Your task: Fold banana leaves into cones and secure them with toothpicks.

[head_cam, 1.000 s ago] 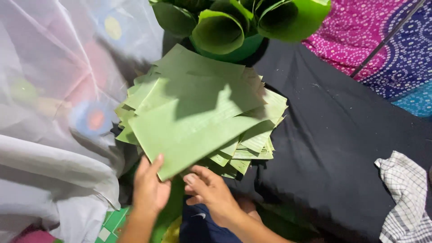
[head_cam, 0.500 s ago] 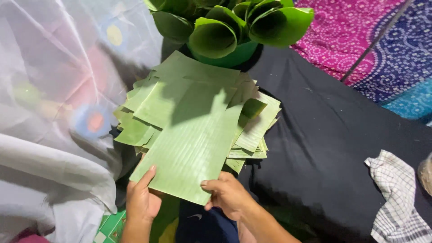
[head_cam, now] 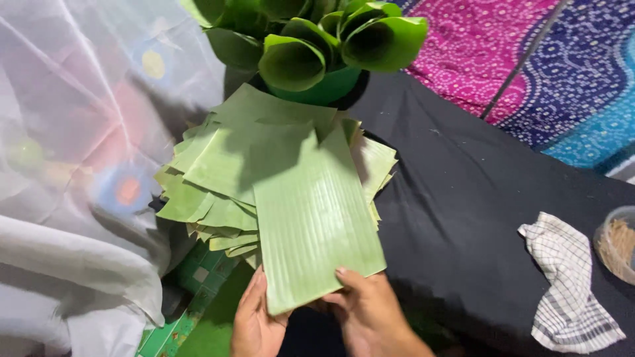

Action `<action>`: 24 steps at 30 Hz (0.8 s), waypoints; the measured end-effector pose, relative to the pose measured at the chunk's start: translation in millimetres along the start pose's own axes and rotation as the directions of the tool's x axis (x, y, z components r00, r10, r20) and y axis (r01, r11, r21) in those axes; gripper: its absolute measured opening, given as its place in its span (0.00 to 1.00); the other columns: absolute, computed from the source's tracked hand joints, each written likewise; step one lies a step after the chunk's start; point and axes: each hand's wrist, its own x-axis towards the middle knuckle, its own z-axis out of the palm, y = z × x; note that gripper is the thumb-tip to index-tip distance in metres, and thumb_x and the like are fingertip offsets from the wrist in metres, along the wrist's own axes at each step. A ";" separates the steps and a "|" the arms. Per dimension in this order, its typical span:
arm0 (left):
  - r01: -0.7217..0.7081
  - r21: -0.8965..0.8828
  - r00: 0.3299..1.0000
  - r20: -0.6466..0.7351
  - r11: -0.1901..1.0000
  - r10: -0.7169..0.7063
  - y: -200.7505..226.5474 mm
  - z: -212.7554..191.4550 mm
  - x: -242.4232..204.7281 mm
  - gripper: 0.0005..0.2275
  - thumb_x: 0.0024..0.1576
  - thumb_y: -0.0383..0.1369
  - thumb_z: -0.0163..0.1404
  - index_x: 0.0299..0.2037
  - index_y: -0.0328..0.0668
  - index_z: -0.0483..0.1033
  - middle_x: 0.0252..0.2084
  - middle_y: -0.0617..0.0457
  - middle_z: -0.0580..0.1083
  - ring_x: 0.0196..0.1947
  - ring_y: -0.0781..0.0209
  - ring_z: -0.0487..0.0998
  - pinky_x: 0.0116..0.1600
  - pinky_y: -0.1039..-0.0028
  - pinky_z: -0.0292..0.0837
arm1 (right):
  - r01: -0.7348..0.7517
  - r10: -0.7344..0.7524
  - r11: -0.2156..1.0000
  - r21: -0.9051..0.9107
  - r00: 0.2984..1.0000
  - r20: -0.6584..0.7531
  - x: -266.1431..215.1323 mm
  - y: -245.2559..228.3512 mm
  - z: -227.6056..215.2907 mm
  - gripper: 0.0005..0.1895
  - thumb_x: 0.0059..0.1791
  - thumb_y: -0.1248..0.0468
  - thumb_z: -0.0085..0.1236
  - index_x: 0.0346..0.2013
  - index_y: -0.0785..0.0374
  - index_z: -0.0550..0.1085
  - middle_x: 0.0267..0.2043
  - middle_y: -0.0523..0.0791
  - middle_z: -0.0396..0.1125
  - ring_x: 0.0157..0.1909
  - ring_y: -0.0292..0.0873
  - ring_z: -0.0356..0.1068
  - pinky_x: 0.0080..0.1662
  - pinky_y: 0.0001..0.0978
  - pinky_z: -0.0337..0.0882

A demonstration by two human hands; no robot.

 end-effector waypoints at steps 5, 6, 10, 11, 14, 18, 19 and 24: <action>0.109 0.131 0.984 0.124 0.985 -0.125 -2.3 8.1 24.6 0.22 0.63 0.30 0.40 0.67 0.30 0.62 0.57 0.41 0.75 0.53 0.51 0.78 0.56 0.61 0.74 | -0.058 0.072 0.994 -0.089 0.985 0.157 11.9 -51.3 -72.6 0.20 0.44 0.68 0.56 0.51 0.69 0.73 0.40 0.51 0.75 0.36 0.46 0.77 0.35 0.39 0.77; 0.134 0.228 0.980 0.113 0.964 -0.163 -4.6 10.1 32.1 0.21 0.63 0.30 0.42 0.66 0.33 0.64 0.54 0.43 0.76 0.51 0.52 0.78 0.55 0.60 0.75 | -0.023 0.053 0.986 -0.168 0.983 0.178 16.6 -58.0 -89.1 0.18 0.45 0.69 0.57 0.49 0.72 0.74 0.37 0.51 0.75 0.32 0.45 0.75 0.31 0.36 0.73; 0.159 0.281 0.972 0.123 0.947 -0.200 -18.2 5.6 52.6 0.16 0.64 0.31 0.45 0.61 0.31 0.68 0.51 0.45 0.77 0.48 0.53 0.79 0.55 0.59 0.77 | -0.006 0.028 0.983 -0.186 0.993 0.116 21.8 -79.0 -126.6 0.13 0.46 0.69 0.55 0.43 0.75 0.75 0.33 0.50 0.76 0.30 0.43 0.75 0.30 0.35 0.72; 0.172 0.255 0.967 0.142 0.952 -0.213 -21.8 4.4 54.8 0.12 0.66 0.31 0.46 0.57 0.32 0.68 0.47 0.46 0.76 0.48 0.51 0.80 0.55 0.57 0.77 | 0.022 0.004 0.979 -0.201 0.991 0.133 24.8 -81.1 -136.8 0.12 0.46 0.69 0.56 0.41 0.74 0.76 0.32 0.50 0.75 0.28 0.42 0.73 0.29 0.34 0.72; 0.279 0.264 0.948 0.080 0.924 -0.309 -43.5 15.5 46.6 0.11 0.65 0.33 0.48 0.51 0.32 0.68 0.45 0.45 0.77 0.47 0.49 0.82 0.53 0.53 0.79 | 0.055 -0.015 0.976 -0.213 0.982 0.186 35.7 -83.5 -166.7 0.09 0.47 0.70 0.57 0.37 0.75 0.76 0.30 0.51 0.73 0.25 0.41 0.72 0.27 0.33 0.72; 0.471 0.376 0.859 0.013 0.798 -0.513 -90.2 13.0 29.1 0.19 0.60 0.38 0.51 0.55 0.29 0.72 0.49 0.42 0.80 0.46 0.51 0.83 0.54 0.54 0.79 | 0.040 0.003 0.977 -0.212 0.979 0.202 34.3 -84.6 -191.2 0.09 0.48 0.70 0.57 0.36 0.77 0.78 0.31 0.53 0.74 0.26 0.43 0.73 0.29 0.35 0.73; 0.487 0.377 0.847 0.015 0.788 -0.531 -100.9 17.0 25.7 0.19 0.60 0.38 0.51 0.55 0.29 0.72 0.49 0.42 0.80 0.46 0.51 0.83 0.54 0.54 0.79 | 0.042 -0.004 0.977 -0.208 0.983 0.182 25.9 -87.5 -192.4 0.09 0.48 0.70 0.57 0.36 0.77 0.78 0.31 0.53 0.74 0.26 0.43 0.73 0.29 0.35 0.73; 0.416 0.532 0.704 0.325 0.738 -0.632 -157.6 57.0 8.9 0.25 0.58 0.40 0.54 0.63 0.37 0.66 0.59 0.46 0.74 0.57 0.55 0.78 0.62 0.60 0.71 | 0.274 -0.265 0.957 0.094 0.959 -0.097 -0.3 -81.4 -227.4 0.17 0.48 0.70 0.54 0.51 0.75 0.74 0.47 0.55 0.75 0.45 0.50 0.77 0.51 0.46 0.76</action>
